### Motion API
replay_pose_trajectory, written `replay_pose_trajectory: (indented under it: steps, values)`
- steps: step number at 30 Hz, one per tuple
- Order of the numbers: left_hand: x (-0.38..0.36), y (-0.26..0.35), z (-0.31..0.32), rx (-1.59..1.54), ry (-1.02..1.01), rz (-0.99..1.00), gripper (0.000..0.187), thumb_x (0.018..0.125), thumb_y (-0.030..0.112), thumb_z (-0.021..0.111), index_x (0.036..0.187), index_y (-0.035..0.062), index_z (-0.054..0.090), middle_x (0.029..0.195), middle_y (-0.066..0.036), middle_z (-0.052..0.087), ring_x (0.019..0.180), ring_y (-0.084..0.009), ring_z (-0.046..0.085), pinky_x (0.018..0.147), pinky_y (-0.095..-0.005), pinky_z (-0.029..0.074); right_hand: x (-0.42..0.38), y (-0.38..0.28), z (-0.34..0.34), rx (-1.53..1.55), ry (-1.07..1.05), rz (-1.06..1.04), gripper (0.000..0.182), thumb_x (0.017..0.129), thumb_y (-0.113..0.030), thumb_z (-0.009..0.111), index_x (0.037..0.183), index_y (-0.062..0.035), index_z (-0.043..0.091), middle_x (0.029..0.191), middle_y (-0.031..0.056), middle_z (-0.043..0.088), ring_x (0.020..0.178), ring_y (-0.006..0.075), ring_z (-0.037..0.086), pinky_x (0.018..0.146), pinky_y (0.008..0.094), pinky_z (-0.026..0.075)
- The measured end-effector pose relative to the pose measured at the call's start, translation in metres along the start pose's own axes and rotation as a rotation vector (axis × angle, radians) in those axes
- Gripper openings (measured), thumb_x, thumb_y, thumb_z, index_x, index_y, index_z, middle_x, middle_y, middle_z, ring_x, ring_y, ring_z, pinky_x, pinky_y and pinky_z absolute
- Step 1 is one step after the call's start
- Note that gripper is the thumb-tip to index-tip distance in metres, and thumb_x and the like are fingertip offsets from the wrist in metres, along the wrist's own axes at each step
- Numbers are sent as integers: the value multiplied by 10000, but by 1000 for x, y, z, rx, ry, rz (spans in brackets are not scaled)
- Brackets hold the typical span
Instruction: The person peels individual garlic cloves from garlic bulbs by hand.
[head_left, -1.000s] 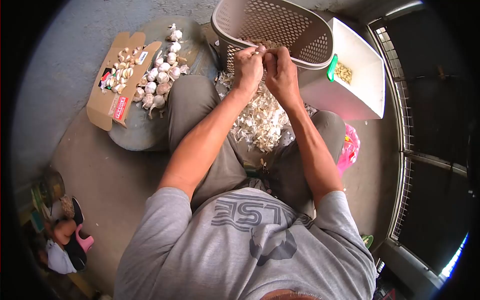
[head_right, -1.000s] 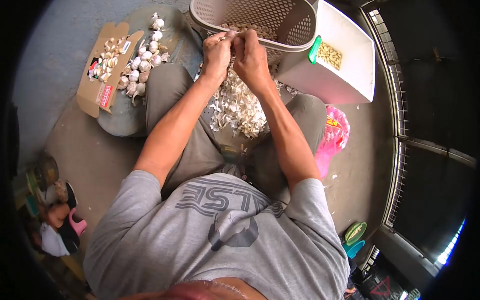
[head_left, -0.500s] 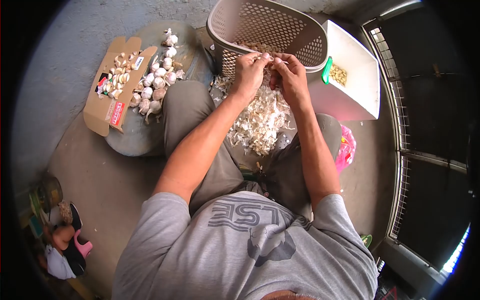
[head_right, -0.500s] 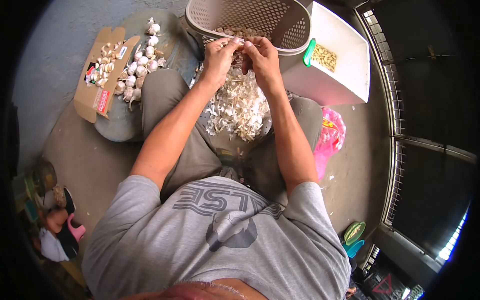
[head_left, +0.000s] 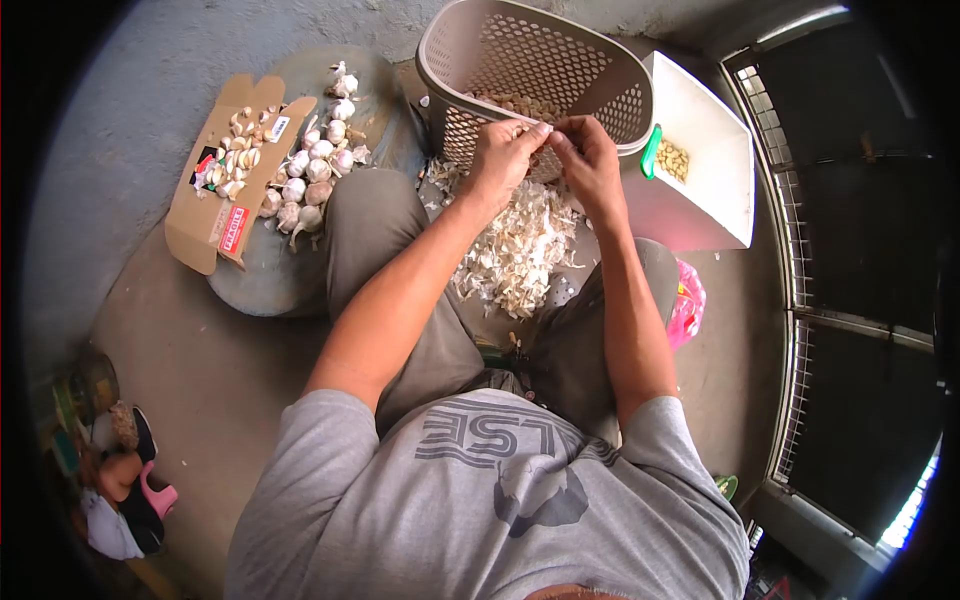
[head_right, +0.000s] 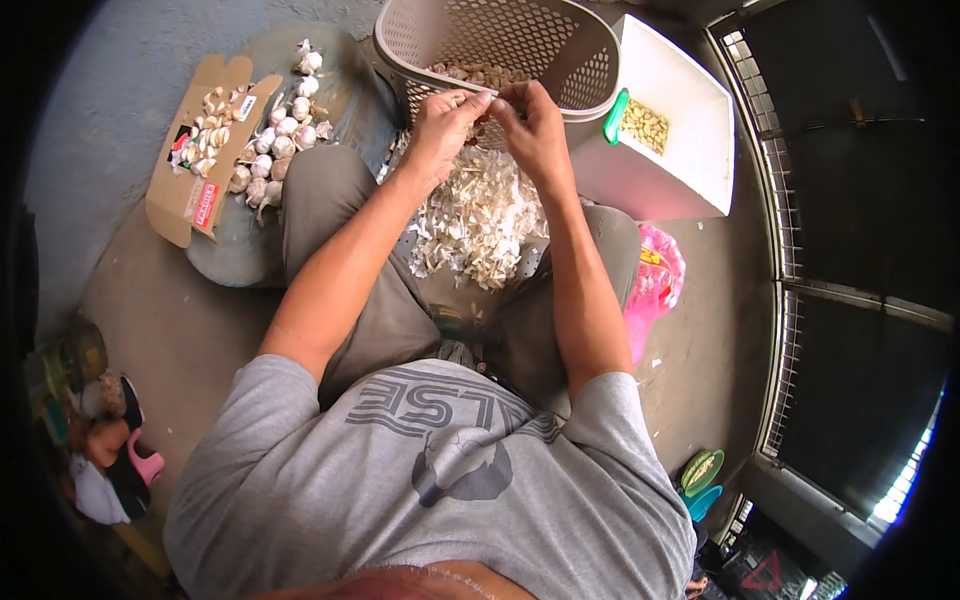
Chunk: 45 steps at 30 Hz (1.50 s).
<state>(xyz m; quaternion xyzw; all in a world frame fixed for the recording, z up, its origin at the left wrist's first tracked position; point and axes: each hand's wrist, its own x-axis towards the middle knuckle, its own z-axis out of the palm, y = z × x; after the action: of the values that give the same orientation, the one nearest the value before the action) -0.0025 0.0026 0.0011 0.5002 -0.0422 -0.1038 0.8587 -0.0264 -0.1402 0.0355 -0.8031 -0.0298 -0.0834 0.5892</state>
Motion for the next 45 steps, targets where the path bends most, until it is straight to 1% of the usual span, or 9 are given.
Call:
replay_pose_trajectory:
  steps: [1,4,10,13,16,19,33,35,45]
  values:
    - [0,-1,-2,-4,-7,-45,190,1001,199,663,1014,21,726,850,-7,696,681,-54,573,592,-236,464,-2,1,2,-199,25,-178,136,997,-101,637,1059,16,606,906,49,674,727,135,611,665,322,521]
    - [-5,6,-1,-60,8,-174,160,999,155,646,1010,17,726,840,-5,675,686,-63,561,590,-240,446,-2,-2,3,-323,26,-119,149,966,-105,651,972,26,582,816,195,690,730,333,681,674,422,519]
    - [-7,-3,-7,-179,81,-294,141,1006,165,629,970,62,718,844,-15,691,723,-113,630,586,-274,484,-10,-16,8,-501,-56,-116,170,966,-128,630,959,32,573,850,290,665,824,491,644,726,512,506]
    - [-8,-5,-11,-191,89,-317,147,997,162,632,963,51,723,842,-22,695,723,-120,633,586,-283,470,-10,-1,9,-502,-72,-191,195,980,-149,624,982,36,563,805,231,675,736,408,664,679,482,499]
    - [-10,2,-11,-147,54,-295,161,993,174,640,959,41,724,843,-31,702,721,-120,634,599,-287,478,-5,3,1,-62,-215,93,193,1038,-189,591,953,-19,558,734,53,599,566,118,532,500,286,435]
    - [-8,9,-11,-127,11,-259,176,989,184,648,967,27,724,848,-41,710,730,-116,637,613,-283,484,-14,-9,2,212,-185,271,206,1064,-213,555,953,-39,565,750,-22,543,553,29,439,464,207,369]
    - [-8,4,-7,-78,22,-110,200,958,207,702,996,16,752,902,-23,735,769,-84,619,717,-223,472,-9,-3,0,223,-127,233,207,1024,-196,596,910,-28,564,719,-21,516,553,47,430,469,231,355]
    - [-6,2,-5,7,-16,24,197,998,154,625,992,-19,719,827,-49,701,678,-109,626,611,-237,507,-8,-1,-2,54,-101,121,189,1002,-176,635,936,-7,580,748,-11,556,635,57,463,541,243,393]
    - [-7,4,-8,-3,-168,-100,177,962,144,685,1014,-18,736,906,-45,724,795,-94,636,745,-238,490,-5,8,-15,-113,-81,7,122,963,-90,649,966,27,611,778,8,597,730,66,505,629,250,434]
